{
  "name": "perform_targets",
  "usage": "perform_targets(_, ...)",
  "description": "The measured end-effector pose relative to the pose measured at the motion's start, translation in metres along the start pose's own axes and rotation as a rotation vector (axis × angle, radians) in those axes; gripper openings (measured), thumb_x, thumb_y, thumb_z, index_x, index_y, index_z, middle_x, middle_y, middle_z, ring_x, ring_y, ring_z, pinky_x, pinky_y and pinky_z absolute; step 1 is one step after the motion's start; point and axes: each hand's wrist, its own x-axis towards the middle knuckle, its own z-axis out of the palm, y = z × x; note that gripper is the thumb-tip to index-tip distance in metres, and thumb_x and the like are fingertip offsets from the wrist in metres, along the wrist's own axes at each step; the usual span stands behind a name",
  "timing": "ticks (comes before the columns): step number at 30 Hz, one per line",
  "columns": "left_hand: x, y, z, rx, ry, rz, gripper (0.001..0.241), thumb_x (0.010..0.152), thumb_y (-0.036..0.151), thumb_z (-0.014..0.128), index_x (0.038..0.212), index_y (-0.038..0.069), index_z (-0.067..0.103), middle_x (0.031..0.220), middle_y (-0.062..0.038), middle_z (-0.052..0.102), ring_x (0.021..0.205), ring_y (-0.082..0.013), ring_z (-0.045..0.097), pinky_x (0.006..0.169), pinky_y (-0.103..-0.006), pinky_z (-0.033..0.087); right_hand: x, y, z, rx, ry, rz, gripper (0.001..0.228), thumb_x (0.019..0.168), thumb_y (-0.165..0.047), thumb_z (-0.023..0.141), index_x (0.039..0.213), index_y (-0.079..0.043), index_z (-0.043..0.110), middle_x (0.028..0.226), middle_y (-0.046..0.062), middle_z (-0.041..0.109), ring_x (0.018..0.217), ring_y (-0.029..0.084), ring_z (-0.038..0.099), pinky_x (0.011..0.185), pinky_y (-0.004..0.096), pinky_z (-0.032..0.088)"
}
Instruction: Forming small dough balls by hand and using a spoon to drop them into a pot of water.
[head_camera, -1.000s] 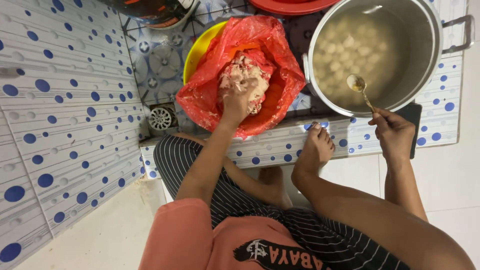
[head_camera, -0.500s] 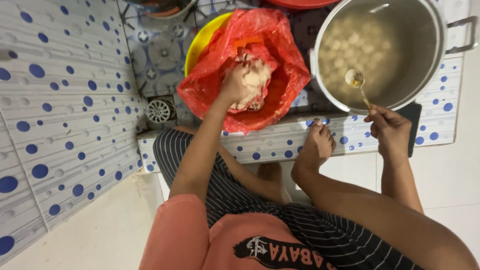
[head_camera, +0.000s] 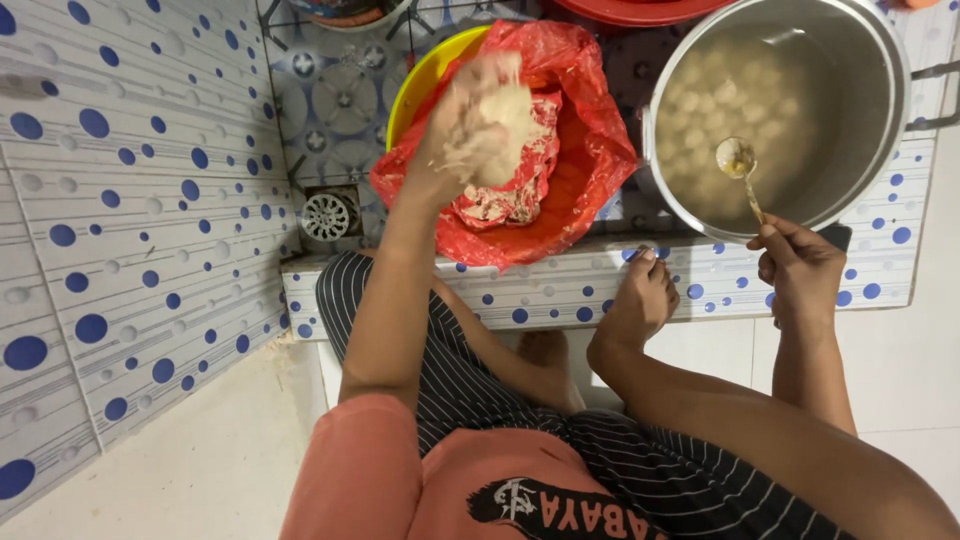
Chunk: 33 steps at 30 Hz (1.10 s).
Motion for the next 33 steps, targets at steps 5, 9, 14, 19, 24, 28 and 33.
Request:
perform_targets(5, 0.007, -0.065, -0.006, -0.162, 0.118, 0.099, 0.031, 0.093, 0.036, 0.068, 0.11, 0.01, 0.074, 0.115, -0.012, 0.073, 0.108, -0.0325, 0.071, 0.087, -0.0463, 0.063, -0.004, -0.013, 0.003, -0.045, 0.012, -0.013, 0.019, 0.107, -0.013, 0.065, 0.124, -0.007, 0.073, 0.082, 0.003, 0.064, 0.055, 0.004, 0.039, 0.051, 0.016, 0.031)
perform_targets(9, 0.01, -0.081, 0.002, -0.481, 0.327, -0.173, 0.061, 0.088, 0.039, 0.067, 0.131, -0.005, 0.06, 0.121, -0.019, 0.069, 0.111, -0.0338, 0.07, 0.091, -0.0432, 0.062, 0.0, -0.007, 0.0, -0.019, -0.011, -0.021, 0.018, 0.108, -0.012, 0.066, 0.124, -0.007, 0.073, 0.082, 0.002, 0.065, 0.054, 0.003, 0.039, 0.049, 0.016, 0.03)
perform_targets(14, 0.019, -0.1, -0.007, -0.548, 0.323, -0.073, 0.016, 0.095, 0.017, 0.067, 0.107, 0.007, 0.071, 0.102, -0.012, 0.075, 0.094, -0.0287, 0.074, 0.078, -0.0415, 0.065, 0.001, 0.009, -0.001, 0.011, -0.018, -0.001, 0.02, 0.105, -0.014, 0.067, 0.123, -0.006, 0.073, 0.081, 0.002, 0.066, 0.051, 0.005, 0.037, 0.048, 0.018, 0.028)
perform_targets(19, 0.027, -0.116, -0.015, -0.53, 0.223, 0.102, 0.027, 0.092, 0.008, 0.072, 0.119, 0.013, 0.074, 0.119, -0.01, 0.075, 0.1, -0.0251, 0.074, 0.077, -0.0373, 0.064, 0.0, 0.011, 0.001, -0.009, -0.03, 0.014, 0.02, 0.105, -0.013, 0.067, 0.123, -0.005, 0.072, 0.081, 0.002, 0.065, 0.051, 0.006, 0.037, 0.047, 0.019, 0.027)
perform_targets(24, 0.032, -0.119, -0.006, -0.657, 0.39, 0.061, 0.021, 0.088, -0.01, 0.063, 0.098, 0.008, 0.066, 0.087, -0.009, 0.07, 0.073, -0.0255, 0.07, 0.062, -0.0378, 0.062, 0.002, 0.012, 0.002, -0.014, -0.054, 0.014, 0.019, 0.106, -0.012, 0.067, 0.121, -0.004, 0.072, 0.081, 0.003, 0.065, 0.05, 0.006, 0.037, 0.046, 0.019, 0.027)
perform_targets(28, 0.022, -0.087, 0.017, -0.34, 0.45, 0.046, 0.035, 0.068, -0.005, 0.086, 0.076, 0.019, 0.063, 0.082, -0.006, 0.069, 0.07, -0.0259, 0.071, 0.049, -0.0417, 0.064, 0.002, 0.013, 0.003, -0.018, -0.046, 0.01, 0.018, 0.106, -0.013, 0.067, 0.122, -0.005, 0.072, 0.082, 0.003, 0.065, 0.05, 0.006, 0.038, 0.047, 0.018, 0.029)
perform_targets(33, 0.031, -0.126, 0.003, 0.114, 0.177, -0.117, 0.094, 0.07, -0.034, 0.036, 0.156, 0.004, 0.031, 0.162, -0.02, 0.033, 0.121, -0.0292, 0.07, 0.054, -0.0171, 0.051, 0.003, 0.012, 0.004, -0.027, -0.047, 0.011, 0.018, 0.106, -0.009, 0.065, 0.122, -0.002, 0.071, 0.081, 0.004, 0.064, 0.051, 0.005, 0.037, 0.047, 0.018, 0.027)
